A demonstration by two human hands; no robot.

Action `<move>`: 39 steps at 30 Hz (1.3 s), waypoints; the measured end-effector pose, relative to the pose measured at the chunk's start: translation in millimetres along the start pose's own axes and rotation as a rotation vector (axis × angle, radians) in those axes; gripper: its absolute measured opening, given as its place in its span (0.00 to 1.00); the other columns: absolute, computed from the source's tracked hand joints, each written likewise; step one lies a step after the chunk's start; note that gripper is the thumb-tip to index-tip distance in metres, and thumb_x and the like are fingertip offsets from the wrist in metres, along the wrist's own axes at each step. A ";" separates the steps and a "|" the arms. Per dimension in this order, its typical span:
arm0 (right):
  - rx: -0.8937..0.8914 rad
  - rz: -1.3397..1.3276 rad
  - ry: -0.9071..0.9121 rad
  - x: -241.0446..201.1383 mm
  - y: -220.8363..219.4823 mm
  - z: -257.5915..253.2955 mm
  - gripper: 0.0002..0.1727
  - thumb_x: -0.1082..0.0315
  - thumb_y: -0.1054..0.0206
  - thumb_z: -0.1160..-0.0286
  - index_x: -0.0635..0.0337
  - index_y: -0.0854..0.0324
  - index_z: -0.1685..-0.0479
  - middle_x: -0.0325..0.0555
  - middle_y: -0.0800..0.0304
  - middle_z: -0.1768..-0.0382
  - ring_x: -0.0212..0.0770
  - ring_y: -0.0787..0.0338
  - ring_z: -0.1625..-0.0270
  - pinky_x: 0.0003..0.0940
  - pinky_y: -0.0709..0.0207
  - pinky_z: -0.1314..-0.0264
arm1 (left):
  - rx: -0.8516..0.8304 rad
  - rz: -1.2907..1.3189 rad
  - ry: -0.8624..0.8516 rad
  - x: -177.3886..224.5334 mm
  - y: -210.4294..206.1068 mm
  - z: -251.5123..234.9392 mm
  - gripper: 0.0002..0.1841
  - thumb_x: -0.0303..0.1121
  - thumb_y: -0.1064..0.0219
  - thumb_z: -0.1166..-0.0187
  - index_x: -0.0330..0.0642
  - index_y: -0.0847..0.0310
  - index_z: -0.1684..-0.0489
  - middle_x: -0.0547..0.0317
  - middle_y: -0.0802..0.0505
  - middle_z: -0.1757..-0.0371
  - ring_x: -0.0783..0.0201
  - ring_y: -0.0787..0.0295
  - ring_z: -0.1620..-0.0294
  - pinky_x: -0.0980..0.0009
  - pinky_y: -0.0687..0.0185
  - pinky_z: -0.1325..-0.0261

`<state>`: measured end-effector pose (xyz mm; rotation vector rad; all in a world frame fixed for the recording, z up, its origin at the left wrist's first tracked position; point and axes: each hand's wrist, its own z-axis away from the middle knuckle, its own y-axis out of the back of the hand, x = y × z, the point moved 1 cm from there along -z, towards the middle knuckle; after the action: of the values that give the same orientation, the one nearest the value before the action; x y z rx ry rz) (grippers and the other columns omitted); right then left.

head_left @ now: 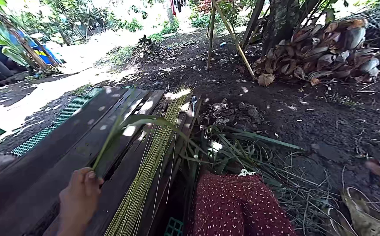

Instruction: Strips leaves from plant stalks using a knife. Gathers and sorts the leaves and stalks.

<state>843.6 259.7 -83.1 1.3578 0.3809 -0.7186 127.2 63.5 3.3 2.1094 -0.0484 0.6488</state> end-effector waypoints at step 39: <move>0.503 -0.836 0.883 -169.8 -63.4 151.0 0.06 0.56 0.40 0.11 0.37 0.23 0.44 0.17 0.06 0.53 0.18 0.10 0.67 0.12 0.18 0.69 | -0.963 -0.222 0.043 145.0 -250.4 -12.5 0.25 0.43 0.38 0.12 0.39 0.25 0.21 0.37 0.26 0.17 0.36 0.31 0.17 0.38 0.32 0.21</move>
<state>653.9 152.1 7.0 1.9740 1.6211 -0.8814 314.3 251.4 -113.2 1.1489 -0.0816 0.4081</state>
